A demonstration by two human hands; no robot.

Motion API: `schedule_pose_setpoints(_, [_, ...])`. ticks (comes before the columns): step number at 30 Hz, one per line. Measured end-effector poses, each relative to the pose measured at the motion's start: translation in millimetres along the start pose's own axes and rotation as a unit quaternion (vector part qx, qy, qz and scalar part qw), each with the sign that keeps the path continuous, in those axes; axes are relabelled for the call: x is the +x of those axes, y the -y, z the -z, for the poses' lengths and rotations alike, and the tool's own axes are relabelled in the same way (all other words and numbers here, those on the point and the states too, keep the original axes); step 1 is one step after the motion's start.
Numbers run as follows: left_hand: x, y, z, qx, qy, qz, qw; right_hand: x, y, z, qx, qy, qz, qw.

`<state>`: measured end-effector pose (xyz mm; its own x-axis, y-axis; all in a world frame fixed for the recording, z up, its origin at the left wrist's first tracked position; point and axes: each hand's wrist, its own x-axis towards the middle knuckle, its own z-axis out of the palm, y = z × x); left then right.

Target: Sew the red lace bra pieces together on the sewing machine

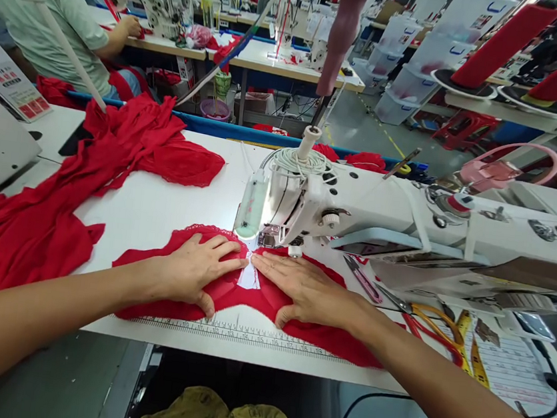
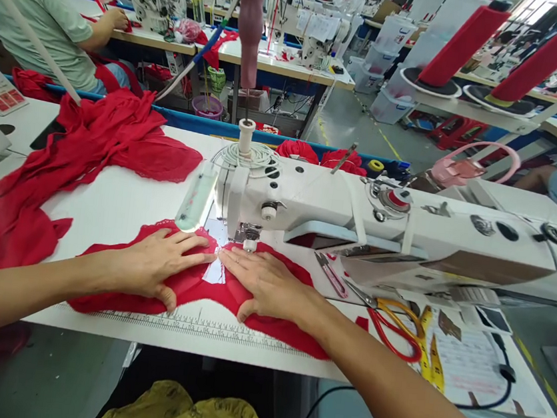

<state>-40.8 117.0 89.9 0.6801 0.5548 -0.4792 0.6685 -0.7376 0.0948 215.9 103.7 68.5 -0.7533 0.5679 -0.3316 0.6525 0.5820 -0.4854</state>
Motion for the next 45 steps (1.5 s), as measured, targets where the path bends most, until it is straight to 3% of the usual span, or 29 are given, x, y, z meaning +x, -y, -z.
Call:
schedule_pose_setpoints(18, [-7, 5, -14.8, -0.025, -0.125, -0.054, 0.990, -1, 9, 7, -0.029, -0.011, 0.008, 0.999])
schedule_pose_setpoints(22, [-24, -9, -19.0, -0.026, -0.214, -0.065, 0.974, -22, 27, 0, -0.069, -0.098, 0.017, 0.993])
schedule_pose_setpoints(25, [-53, -36, -40.9, -0.155, -0.292, -0.053, 0.942, -53, 38, -22, -0.090, -0.212, 0.014, 0.973])
schedule_pose_setpoints(27, [-67, -63, -66.0, -0.330, -0.288, -0.019, 0.899, -72, 41, -46, -0.102, -0.259, -0.009, 0.960])
schedule_pose_setpoints(29, [-70, -93, -93.3, -0.529, -0.198, 0.042, 0.824, -83, 45, -74, -0.136, -0.287, -0.042, 0.947])
schedule_pose_setpoints(31, [-61, -121, -114.8, -0.711, -0.077, 0.067, 0.695, -85, 55, -101, -0.182, -0.322, -0.043, 0.928])
schedule_pose_setpoints(33, [-48, -143, -124.5, -0.832, -0.056, 0.074, 0.546, -80, 72, -122, -0.203, -0.336, -0.017, 0.919])
schedule_pose_setpoints(34, [-44, -149, -124.9, -0.867, -0.072, 0.084, 0.486, -77, 82, -129, -0.207, -0.343, 0.000, 0.916])
schedule_pose_setpoints(35, [-42, -153, -123.1, -0.886, -0.089, 0.100, 0.445, -73, 93, -134, -0.211, -0.353, 0.014, 0.911])
schedule_pose_setpoints(36, [-43, -153, -120.2, -0.889, -0.114, 0.124, 0.425, -69, 104, -134, -0.210, -0.359, 0.023, 0.909])
schedule_pose_setpoints(37, [-48, -150, -117.3, -0.878, -0.144, 0.155, 0.428, -66, 114, -131, -0.201, -0.360, 0.033, 0.911])
schedule_pose_setpoints(38, [-55, -145, -115.2, -0.854, -0.179, 0.192, 0.450, -63, 123, -124, -0.184, -0.365, 0.050, 0.911])
schedule_pose_setpoints(40, [-77, -128, -114.4, -0.764, -0.261, 0.263, 0.528, -59, 138, -100, -0.133, -0.378, 0.120, 0.908])
schedule_pose_setpoints(41, [-88, -119, -115.5, -0.703, -0.291, 0.278, 0.587, -57, 143, -85, -0.104, -0.393, 0.158, 0.900])
schedule_pose_setpoints(42, [-99, -110, -117.0, -0.632, -0.305, 0.258, 0.664, -56, 147, -70, -0.075, -0.410, 0.185, 0.890])
schedule_pose_setpoints(44, [-118, -95, -118.9, -0.470, -0.297, 0.125, 0.822, -51, 152, -42, -0.010, -0.379, 0.184, 0.907])
schedule_pose_setpoints(45, [-124, -90, -118.9, -0.403, -0.283, 0.049, 0.869, -48, 153, -31, 0.030, -0.350, 0.213, 0.912])
